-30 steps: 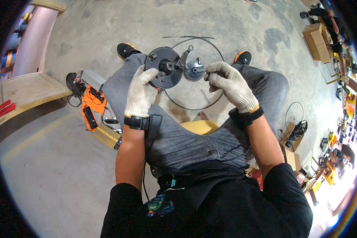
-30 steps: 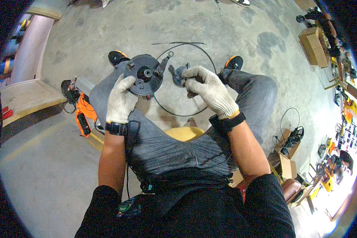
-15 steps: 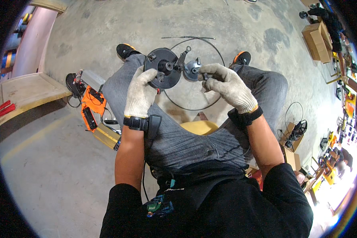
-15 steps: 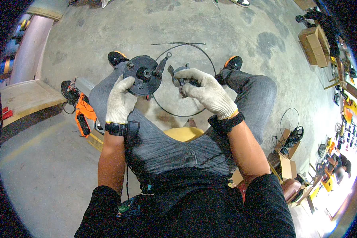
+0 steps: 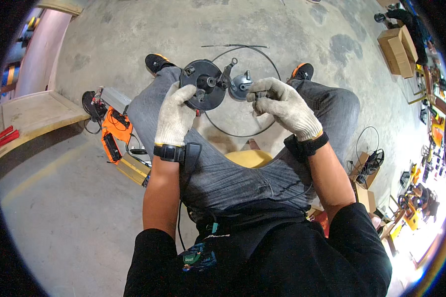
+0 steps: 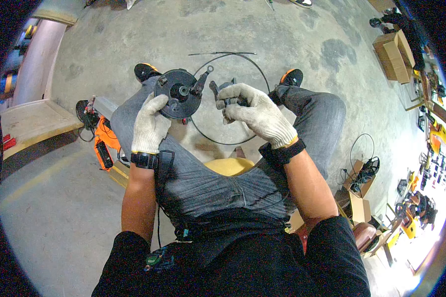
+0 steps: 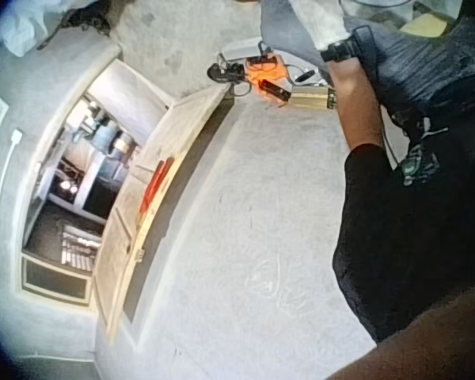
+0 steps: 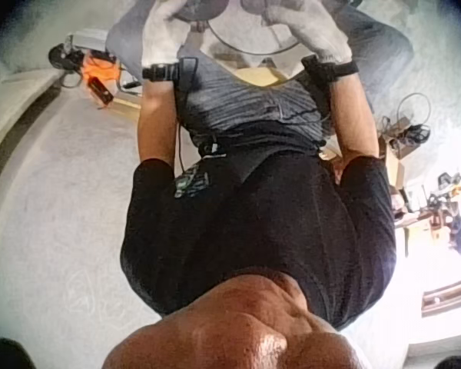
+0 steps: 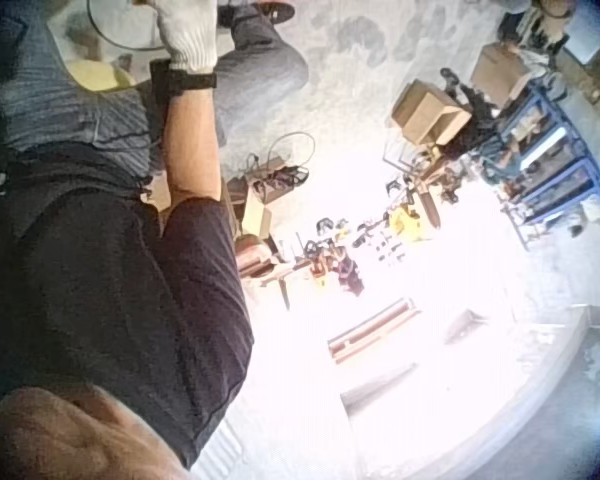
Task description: Assembling or repairing a motorcycle drum brake plate and cable while sitting.
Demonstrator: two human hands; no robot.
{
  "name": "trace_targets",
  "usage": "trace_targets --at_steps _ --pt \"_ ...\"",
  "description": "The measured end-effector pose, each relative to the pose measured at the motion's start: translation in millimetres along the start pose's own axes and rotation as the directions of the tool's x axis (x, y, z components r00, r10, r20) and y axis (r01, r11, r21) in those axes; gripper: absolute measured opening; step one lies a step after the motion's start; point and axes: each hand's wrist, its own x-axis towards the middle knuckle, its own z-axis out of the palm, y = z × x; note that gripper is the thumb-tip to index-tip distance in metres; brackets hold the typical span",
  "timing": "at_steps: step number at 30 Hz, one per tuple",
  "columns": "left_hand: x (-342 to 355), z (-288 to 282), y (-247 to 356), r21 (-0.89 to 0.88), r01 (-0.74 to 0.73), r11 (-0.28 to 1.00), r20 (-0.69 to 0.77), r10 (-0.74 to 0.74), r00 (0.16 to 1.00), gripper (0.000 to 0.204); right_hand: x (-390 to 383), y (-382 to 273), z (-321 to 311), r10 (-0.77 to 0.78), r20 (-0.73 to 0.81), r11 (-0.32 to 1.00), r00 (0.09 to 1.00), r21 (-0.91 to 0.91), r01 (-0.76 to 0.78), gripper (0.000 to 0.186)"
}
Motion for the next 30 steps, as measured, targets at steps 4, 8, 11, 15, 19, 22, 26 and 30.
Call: trace_targets --at_steps 4,8,11,15,19,22,26,30 --pt "0.0 2.7 -0.7 -0.060 -0.003 0.998 -0.015 0.003 1.000 0.036 0.0 1.7 0.6 -0.003 -0.003 0.998 1.000 0.065 0.003 0.036" --pt "0.1 4.2 -0.5 -0.097 -0.004 0.995 -0.021 0.002 1.000 0.036 0.6 1.7 1.1 0.007 0.002 0.994 1.000 0.109 -0.007 0.037" --pt "0.2 4.0 0.0 -0.103 -0.003 0.995 -0.027 0.000 1.000 0.037 0.6 1.2 1.7 0.000 0.004 0.995 1.000 0.103 0.000 0.039" --pt "0.1 2.6 -0.4 -0.095 0.005 0.995 -0.012 -0.006 1.000 0.039 -0.2 0.2 2.0 0.005 -0.001 0.994 1.000 0.111 -0.005 0.041" --pt "-0.1 0.3 -1.1 -0.095 0.023 0.995 0.005 -0.023 1.000 0.038 -0.2 0.9 2.7 -0.006 -0.014 0.997 1.000 0.078 0.007 0.042" --pt "0.5 -0.9 -1.5 -0.099 0.047 0.994 0.013 -0.046 0.999 0.043 -0.6 1.1 1.9 0.002 -0.015 0.999 1.000 0.048 -0.001 0.040" --pt "0.5 0.6 -1.7 -0.100 0.025 0.995 -0.010 -0.026 1.000 0.043 -0.9 0.7 1.7 -0.006 -0.033 1.000 0.999 0.013 0.007 0.039" --pt "-1.0 5.5 -0.9 -0.111 0.023 0.994 -0.041 -0.028 0.999 0.040 -2.2 -1.3 0.8 0.012 -0.060 0.998 0.998 -0.057 -0.015 0.037"
